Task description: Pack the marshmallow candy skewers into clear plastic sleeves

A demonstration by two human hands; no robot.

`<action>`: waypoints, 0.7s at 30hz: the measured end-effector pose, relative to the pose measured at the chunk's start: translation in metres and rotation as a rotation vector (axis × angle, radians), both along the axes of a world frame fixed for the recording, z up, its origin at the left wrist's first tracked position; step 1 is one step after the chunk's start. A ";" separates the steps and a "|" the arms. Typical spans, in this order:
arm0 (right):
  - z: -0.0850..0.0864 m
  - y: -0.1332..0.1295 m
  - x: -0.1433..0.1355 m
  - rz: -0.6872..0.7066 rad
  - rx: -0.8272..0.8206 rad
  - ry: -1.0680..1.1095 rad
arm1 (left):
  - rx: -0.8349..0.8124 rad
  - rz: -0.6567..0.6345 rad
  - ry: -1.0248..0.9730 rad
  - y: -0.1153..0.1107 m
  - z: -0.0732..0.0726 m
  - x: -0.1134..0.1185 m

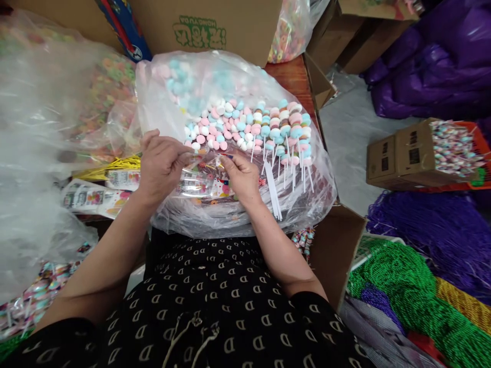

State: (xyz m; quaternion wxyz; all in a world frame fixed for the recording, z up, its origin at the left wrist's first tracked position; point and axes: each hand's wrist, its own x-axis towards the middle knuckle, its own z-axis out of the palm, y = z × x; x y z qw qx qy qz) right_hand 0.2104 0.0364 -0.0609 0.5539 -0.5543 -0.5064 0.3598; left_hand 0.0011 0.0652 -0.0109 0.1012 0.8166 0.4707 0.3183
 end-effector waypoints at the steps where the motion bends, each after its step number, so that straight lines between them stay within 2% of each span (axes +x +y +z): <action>1: 0.003 -0.001 0.000 -0.008 -0.022 0.029 | -0.032 -0.006 -0.029 -0.001 0.000 0.000; 6: 0.017 -0.008 0.001 -0.023 -0.085 0.054 | -0.229 -0.080 -0.149 -0.012 0.004 -0.003; 9: 0.018 -0.012 0.000 -0.007 -0.123 0.057 | -0.246 -0.047 -0.170 -0.018 0.006 -0.005; 13: 0.021 -0.015 -0.004 0.130 -0.135 0.132 | -0.221 -0.046 -0.190 -0.022 0.011 -0.004; 16: 0.027 -0.016 -0.008 0.195 -0.118 0.274 | -0.286 -0.085 -0.263 -0.025 0.013 0.000; 21: 0.033 -0.020 -0.011 0.092 -0.084 0.280 | -0.465 -0.122 -0.507 -0.032 0.010 0.000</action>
